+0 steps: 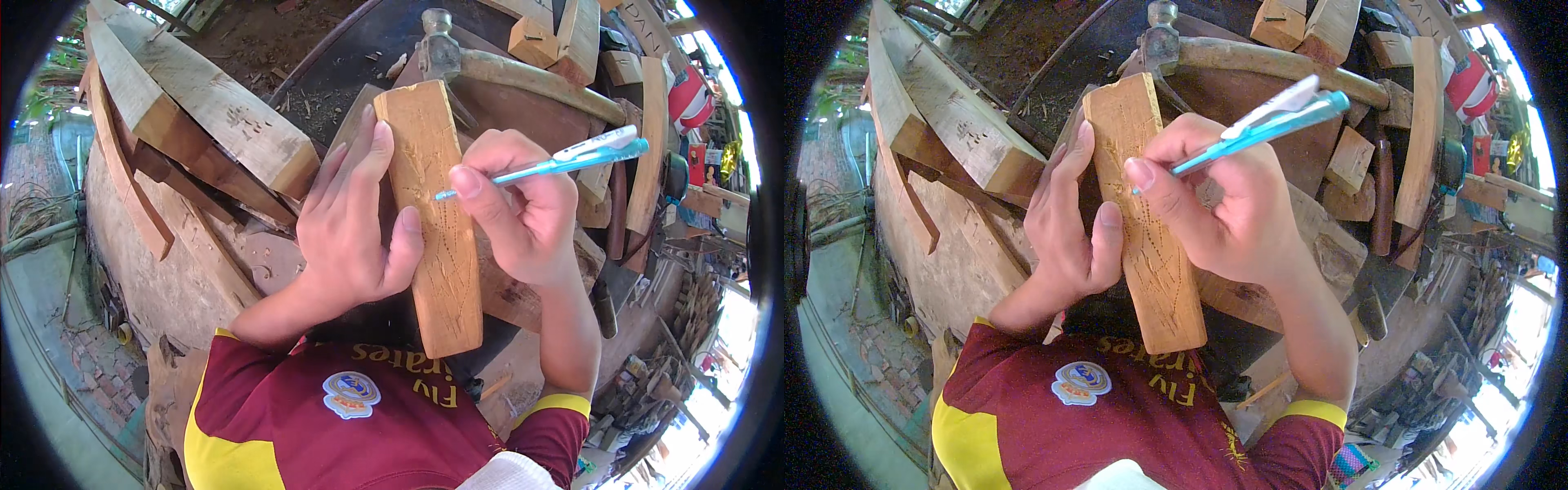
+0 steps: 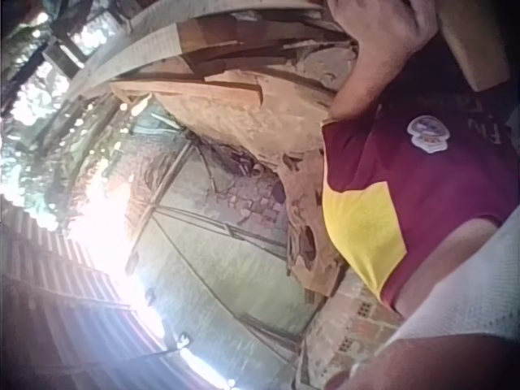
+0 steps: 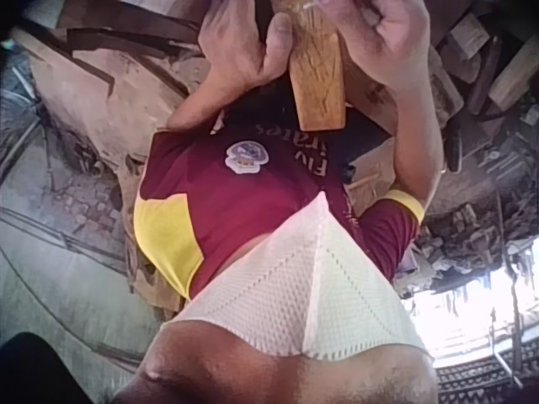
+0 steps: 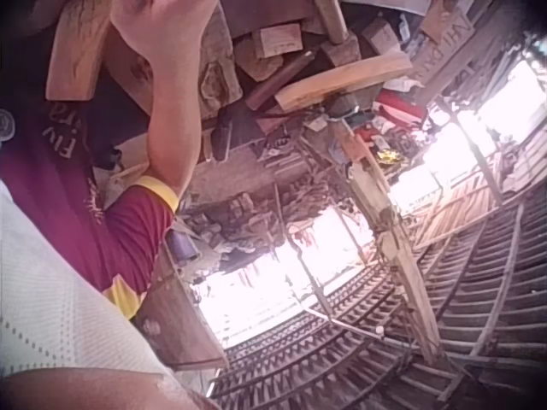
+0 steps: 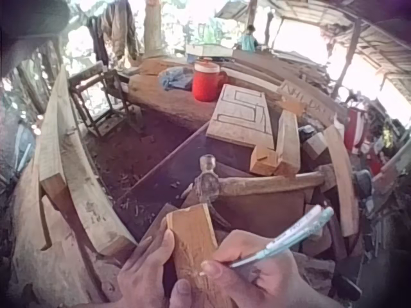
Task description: The person measures a wooden plank with a tape measure, then marks a design on a smaller wooden block with a pen. They then use a chisel and mallet to carve the marked design into the wood.
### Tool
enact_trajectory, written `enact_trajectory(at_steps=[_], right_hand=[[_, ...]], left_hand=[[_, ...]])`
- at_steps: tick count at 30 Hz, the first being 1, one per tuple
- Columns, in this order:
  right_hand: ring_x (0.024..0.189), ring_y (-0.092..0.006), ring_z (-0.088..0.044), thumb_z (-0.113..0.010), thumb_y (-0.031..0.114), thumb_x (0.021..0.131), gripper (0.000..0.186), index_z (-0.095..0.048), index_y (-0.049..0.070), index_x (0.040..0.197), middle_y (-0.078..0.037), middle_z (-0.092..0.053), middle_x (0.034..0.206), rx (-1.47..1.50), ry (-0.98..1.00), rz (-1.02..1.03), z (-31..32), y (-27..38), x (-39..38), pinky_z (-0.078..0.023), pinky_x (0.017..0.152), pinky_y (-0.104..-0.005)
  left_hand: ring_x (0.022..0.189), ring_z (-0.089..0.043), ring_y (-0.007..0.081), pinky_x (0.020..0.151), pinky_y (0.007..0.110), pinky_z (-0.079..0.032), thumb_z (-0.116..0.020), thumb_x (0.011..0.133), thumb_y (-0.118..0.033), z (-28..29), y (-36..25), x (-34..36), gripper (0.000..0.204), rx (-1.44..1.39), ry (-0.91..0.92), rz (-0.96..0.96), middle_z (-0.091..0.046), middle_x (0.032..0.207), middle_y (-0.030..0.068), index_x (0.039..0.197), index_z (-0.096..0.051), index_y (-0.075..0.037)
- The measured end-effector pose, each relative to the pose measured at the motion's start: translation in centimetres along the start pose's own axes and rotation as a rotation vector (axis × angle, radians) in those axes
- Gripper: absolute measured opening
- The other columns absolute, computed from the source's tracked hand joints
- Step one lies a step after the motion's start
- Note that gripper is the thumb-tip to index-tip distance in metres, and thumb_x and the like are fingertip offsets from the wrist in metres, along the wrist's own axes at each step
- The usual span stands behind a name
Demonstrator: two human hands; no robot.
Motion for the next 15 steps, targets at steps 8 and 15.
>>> enact_trajectory(at_steps=[8,15], right_hand=[[0.062,-0.0040,-0.050,-0.066,0.011,0.095,0.014,-0.063,-0.001,0.089,-0.001,-0.058,0.074,0.016,-0.125,-0.072,-0.33,0.06,-0.13,-0.038,0.053,-0.0203],[0.061,-0.0055,-0.052,-0.067,0.011,0.094,0.014,-0.063,-0.001,0.089,-0.003,-0.060,0.076,-0.041,-0.136,-0.052,-0.44,0.15,-0.02,-0.039,0.053,-0.0211]], left_hand=[[0.110,-0.063,0.0451,0.101,0.047,-0.046,-0.055,0.084,-0.021,-0.15,0.08,0.04,0.059,-0.001,-0.012,-0.017,-0.054,0.127,0.0397,0.129,-0.048,0.017],[0.109,-0.063,0.0444,0.101,0.047,-0.046,-0.056,0.083,-0.021,-0.11,0.02,0.02,0.060,-0.015,-0.006,0.006,-0.054,0.127,0.0396,0.130,-0.048,0.016]])
Point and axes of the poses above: each hand's wrist, its own x-axis towards the middle knuckle, its own z-axis out of the back of the hand, y = z × x, the point moved 1 cm from there along x, towards the middle knuckle
